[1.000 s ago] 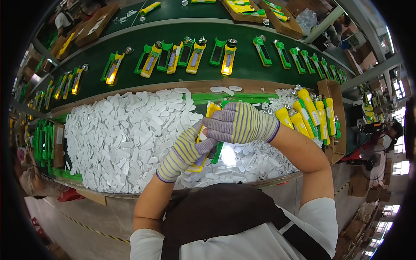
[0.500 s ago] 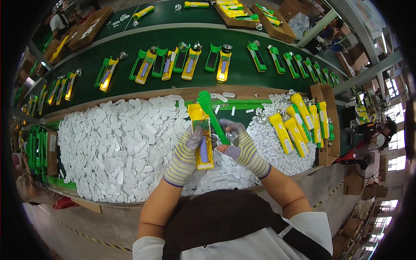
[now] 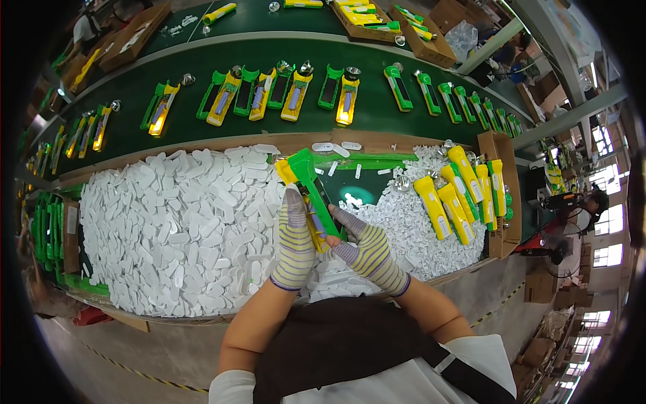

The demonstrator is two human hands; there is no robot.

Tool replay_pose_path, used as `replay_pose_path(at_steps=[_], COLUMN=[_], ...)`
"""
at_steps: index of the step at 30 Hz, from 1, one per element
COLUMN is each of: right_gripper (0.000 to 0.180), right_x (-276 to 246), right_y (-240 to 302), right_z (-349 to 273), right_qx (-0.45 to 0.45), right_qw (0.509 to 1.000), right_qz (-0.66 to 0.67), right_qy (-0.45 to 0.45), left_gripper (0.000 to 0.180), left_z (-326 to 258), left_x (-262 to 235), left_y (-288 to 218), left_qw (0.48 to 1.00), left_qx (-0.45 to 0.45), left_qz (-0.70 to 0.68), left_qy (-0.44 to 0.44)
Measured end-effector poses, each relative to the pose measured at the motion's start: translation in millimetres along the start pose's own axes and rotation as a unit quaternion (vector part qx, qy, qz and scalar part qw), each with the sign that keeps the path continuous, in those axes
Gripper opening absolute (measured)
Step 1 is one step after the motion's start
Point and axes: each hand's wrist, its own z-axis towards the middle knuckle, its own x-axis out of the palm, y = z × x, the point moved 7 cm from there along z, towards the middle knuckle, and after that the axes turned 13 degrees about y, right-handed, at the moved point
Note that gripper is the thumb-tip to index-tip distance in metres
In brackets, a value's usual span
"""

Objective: Assembling the internal and external components of handheld flashlights on a production line.

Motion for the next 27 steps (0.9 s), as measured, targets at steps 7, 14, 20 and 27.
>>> replay_pose_path(at_steps=[7,14,20,27], right_gripper=[0.036,0.059,0.065,0.040], right_x=[-4,-73,-74,-65], right_y=[13,101,30,-62], right_z=[-1,40,41,24], right_qx=[-0.003,-0.288,-0.143,0.055], right_qw=[0.983,0.907,0.987,0.838], right_qz=[-0.174,-0.304,0.062,-0.503], right_qy=[0.052,-0.048,0.046,0.204], left_gripper=[0.043,0.043,0.083,0.057], left_z=[1,-4,-20,5], left_x=[14,53,61,23], left_y=[-9,23,40,16], left_qw=[0.993,0.963,0.887,0.961], left_qx=[0.052,-0.159,-0.132,-0.160], left_qz=[0.104,0.140,0.363,-0.142], left_qy=[0.018,0.168,0.254,0.175])
